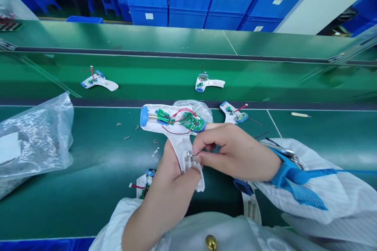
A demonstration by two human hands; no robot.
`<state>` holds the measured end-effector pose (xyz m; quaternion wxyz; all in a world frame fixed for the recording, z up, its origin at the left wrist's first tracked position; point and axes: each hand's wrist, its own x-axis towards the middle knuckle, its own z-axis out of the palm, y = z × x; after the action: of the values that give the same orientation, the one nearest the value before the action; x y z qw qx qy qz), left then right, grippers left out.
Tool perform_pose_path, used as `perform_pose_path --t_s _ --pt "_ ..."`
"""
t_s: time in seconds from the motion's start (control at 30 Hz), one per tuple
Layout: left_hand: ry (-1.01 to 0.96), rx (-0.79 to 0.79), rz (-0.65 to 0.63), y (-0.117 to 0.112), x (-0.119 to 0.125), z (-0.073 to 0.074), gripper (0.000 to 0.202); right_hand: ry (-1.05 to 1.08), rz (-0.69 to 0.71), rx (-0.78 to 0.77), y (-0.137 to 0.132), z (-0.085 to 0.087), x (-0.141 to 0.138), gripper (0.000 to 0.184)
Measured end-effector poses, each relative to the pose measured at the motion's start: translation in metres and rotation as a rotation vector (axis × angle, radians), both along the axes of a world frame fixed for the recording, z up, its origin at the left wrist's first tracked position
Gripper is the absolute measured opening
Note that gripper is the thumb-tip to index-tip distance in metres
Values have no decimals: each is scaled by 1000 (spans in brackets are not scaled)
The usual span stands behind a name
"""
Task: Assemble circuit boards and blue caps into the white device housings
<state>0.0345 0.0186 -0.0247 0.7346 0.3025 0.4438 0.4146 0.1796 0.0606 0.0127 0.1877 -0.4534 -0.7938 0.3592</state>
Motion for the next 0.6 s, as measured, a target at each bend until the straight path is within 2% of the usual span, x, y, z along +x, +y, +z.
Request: perform_pose_path --t_s 0.17,0.33,0.47,0.53,0.6 --pt "3 66 -16 -2 -1 -3 46 -18 -70 -81 1 1 -3 11" --pt "88 126 -54 0 -3 -3 46 12 -150 -178 3 -2 -5 9" --pt "186 130 -99 1 -3 0 38 103 -167 -330 6 -10 -6 9" --pt "168 105 -90 1 -2 -1 35 143 -142 -422 5 -14 -5 10" --pt "88 49 -57 1 0 -1 38 166 -146 -386 1 -18 -4 9"
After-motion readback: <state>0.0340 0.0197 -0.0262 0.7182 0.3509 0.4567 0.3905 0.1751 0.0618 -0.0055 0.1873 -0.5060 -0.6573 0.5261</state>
